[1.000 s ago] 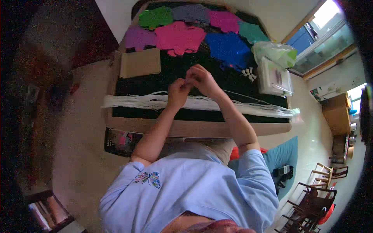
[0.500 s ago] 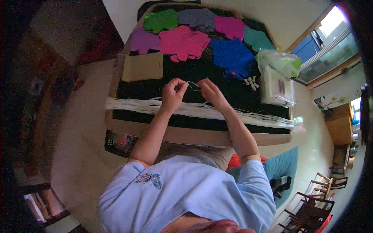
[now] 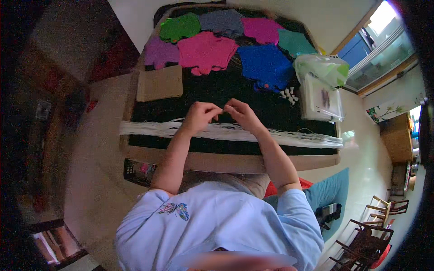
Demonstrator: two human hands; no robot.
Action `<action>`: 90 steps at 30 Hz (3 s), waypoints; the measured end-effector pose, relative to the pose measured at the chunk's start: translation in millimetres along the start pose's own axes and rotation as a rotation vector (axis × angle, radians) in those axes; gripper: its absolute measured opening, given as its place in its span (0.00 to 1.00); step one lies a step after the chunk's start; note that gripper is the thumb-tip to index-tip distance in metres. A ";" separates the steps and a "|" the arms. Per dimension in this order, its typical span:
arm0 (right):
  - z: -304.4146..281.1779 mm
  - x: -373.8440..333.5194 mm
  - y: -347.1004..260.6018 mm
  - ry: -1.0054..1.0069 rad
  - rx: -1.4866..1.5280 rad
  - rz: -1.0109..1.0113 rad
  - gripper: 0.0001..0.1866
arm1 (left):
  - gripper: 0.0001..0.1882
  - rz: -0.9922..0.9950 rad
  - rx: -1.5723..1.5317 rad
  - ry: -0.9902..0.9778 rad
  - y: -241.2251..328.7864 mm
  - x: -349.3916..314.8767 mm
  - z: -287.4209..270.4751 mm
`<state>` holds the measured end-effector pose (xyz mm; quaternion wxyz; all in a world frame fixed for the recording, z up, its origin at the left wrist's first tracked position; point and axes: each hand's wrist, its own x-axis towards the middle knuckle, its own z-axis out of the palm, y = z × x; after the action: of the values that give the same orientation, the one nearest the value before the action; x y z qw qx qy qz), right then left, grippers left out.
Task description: Threading small plastic clips onto white strings for manual assembly.
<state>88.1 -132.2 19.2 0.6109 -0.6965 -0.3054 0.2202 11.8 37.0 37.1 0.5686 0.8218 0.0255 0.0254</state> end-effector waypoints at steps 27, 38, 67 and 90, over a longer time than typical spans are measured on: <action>28.2 -17.5 -4.5 -0.167 -0.471 -0.227 0.07 | 0.10 0.217 -0.096 0.428 -12.8 9.4 29.1; 10.9 -7.4 3.0 0.083 -0.231 -0.168 0.02 | 0.12 -0.182 -0.600 -0.122 5.8 -11.5 19.5; 1.8 -8.3 -10.8 -0.162 -0.020 0.005 0.09 | 0.28 0.003 -0.028 0.209 -3.5 -7.9 21.8; -3.1 -5.9 -4.2 -0.212 0.053 0.013 0.10 | 0.19 0.098 -0.003 0.167 -5.0 -10.4 8.1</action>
<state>85.3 -138.2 23.4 0.5919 -0.6548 -0.3579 0.3046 2.0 30.4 29.4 0.5638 0.8163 0.0326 0.1218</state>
